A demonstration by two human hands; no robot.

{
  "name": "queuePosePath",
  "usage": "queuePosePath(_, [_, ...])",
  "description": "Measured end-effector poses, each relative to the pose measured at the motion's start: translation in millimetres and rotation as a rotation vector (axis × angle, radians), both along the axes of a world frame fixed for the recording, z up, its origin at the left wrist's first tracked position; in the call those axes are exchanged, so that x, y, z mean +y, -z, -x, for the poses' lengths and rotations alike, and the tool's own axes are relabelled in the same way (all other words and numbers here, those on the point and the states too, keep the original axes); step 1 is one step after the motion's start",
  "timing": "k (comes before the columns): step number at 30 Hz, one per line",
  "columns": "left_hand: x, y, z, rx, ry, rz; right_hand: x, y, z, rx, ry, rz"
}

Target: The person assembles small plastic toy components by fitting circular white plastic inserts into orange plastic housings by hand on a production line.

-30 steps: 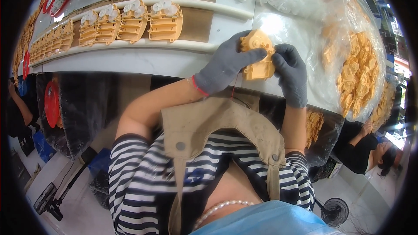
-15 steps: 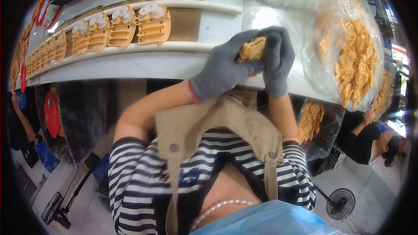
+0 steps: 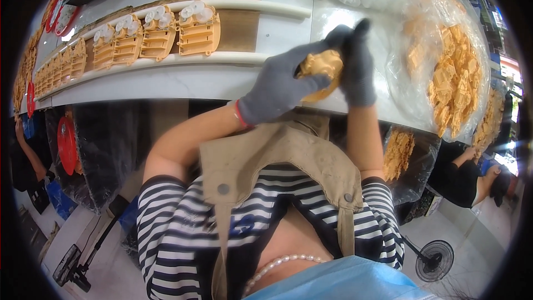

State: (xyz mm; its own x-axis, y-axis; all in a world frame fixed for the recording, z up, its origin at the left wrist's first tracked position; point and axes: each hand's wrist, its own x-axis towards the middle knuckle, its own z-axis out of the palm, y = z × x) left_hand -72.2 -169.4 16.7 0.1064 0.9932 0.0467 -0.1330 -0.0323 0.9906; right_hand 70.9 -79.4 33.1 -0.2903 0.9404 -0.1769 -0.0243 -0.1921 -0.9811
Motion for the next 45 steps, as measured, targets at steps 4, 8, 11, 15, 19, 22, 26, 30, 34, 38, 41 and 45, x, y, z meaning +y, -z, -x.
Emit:
queuePosePath(4, [-1,-1,8,-0.471,-0.055,0.099,8,4,-16,0.541,-0.082,0.024])
queuePosePath(8, [0,-19,11,-0.952,-0.028,0.193,-43,37,-4,0.196,-0.145,-0.289])
queuePosePath(11, [-5,-21,8,-0.93,-0.068,0.279,-58,17,1,0.241,-0.088,-0.215])
queuePosePath(15, [-5,-11,24,-0.4,-0.038,0.042,-59,3,-9,0.089,-0.13,-0.239])
queuePosePath(19, [-3,-32,34,-0.012,0.12,0.096,-56,3,-21,0.025,-0.187,-0.425])
queuePosePath(22, [-7,-31,33,-0.098,0.205,0.005,-53,3,-30,0.056,-0.257,-0.575])
queuePosePath(26, [-12,-29,24,-0.222,0.172,0.08,-51,4,-37,0.072,-0.298,-0.615])
queuePosePath(30, [-16,-26,13,-0.151,0.057,0.045,-55,4,-37,0.048,-0.289,-0.548])
queuePosePath(34, [-11,-28,6,-0.107,-0.087,0.169,-68,-2,-28,0.006,-0.136,-0.453])
queuePosePath(38, [-10,-17,8,-0.195,-0.015,0.153,-65,1,-32,-0.072,-0.147,-0.459])
queuePosePath(41, [-9,-33,14,-0.141,0.067,0.135,-61,-2,-37,-0.085,-0.193,-0.476])
queuePosePath(45, [-11,-32,14,-0.11,0.065,0.06,-60,-4,-36,0.008,-0.215,-0.424])
